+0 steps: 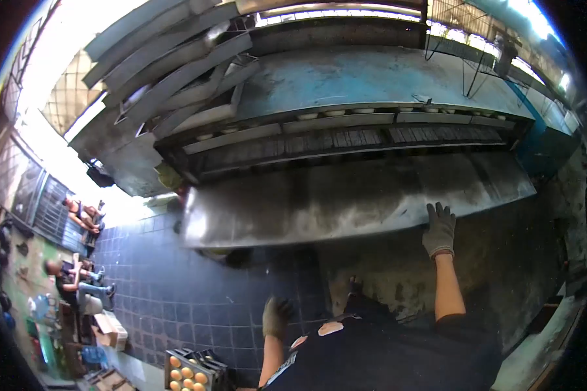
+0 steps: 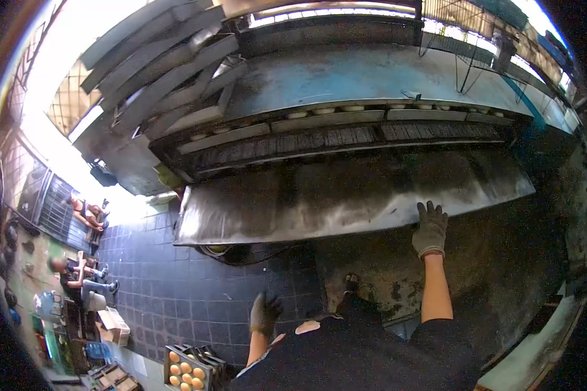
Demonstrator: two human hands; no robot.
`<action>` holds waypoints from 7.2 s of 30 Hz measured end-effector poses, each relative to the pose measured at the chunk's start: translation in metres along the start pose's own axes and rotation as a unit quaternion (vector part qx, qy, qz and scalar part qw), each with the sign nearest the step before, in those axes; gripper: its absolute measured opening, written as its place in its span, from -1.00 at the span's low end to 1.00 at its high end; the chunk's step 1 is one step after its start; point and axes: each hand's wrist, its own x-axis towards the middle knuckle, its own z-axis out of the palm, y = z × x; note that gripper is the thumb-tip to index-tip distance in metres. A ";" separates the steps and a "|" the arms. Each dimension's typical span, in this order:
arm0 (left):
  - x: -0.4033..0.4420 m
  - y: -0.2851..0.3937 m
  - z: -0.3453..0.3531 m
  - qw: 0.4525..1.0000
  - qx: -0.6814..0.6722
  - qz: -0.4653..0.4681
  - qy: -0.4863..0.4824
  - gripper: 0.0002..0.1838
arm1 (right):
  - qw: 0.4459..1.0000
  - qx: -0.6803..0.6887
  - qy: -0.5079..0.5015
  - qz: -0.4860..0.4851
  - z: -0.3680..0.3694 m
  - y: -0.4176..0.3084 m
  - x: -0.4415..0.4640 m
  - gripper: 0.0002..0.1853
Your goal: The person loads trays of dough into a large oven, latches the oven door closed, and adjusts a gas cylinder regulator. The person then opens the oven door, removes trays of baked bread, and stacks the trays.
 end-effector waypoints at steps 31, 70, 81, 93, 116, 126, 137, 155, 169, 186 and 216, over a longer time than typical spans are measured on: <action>0.159 0.307 0.518 0.953 0.197 0.230 -0.006 -0.42 | 0.881 0.145 0.323 -0.315 -0.179 0.019 0.304 0.17; -0.223 -0.205 -0.039 0.835 0.483 -0.237 0.115 -0.47 | 0.822 -0.040 -0.555 -0.123 0.326 0.228 -0.209 -0.20; -0.317 -0.219 -0.008 0.878 0.474 -0.042 0.055 -0.48 | 0.889 0.057 -0.396 -0.223 0.286 0.166 -0.212 -0.29; -0.517 -0.374 -0.132 0.815 0.504 -0.246 0.144 -0.51 | 0.919 0.046 -0.325 -0.217 0.175 0.139 -0.343 -0.26; -0.458 -0.397 0.088 0.880 0.462 -0.085 0.070 -0.65 | 0.846 -0.071 -0.312 -0.427 0.326 0.523 -0.346 -0.45; -0.574 -0.615 0.105 0.548 0.822 0.084 -0.129 -0.68 | 0.905 0.149 -0.396 0.051 0.247 0.828 -0.484 -0.33; -0.721 -0.705 0.106 0.583 0.781 -0.086 -0.204 -0.62 | 0.877 0.147 -0.456 0.039 0.255 0.933 -0.573 -0.19; -0.727 -0.645 0.282 0.825 0.547 -0.146 -0.009 -0.57 | 0.875 0.223 -0.429 -0.033 0.263 0.925 -0.567 -0.30; -0.719 -0.679 0.109 0.644 0.729 -0.194 -0.131 -0.44 | 0.857 0.250 -0.431 0.132 0.322 0.995 -0.619 -0.33; -0.755 -0.712 0.125 0.798 0.570 -0.188 -0.059 -0.53 | 0.906 0.205 -0.370 0.025 0.293 0.911 -0.560 -0.17; -0.738 -0.701 0.152 0.818 0.548 -0.053 0.167 -0.19 | 0.921 0.159 -0.351 -0.058 0.294 0.900 -0.536 -0.14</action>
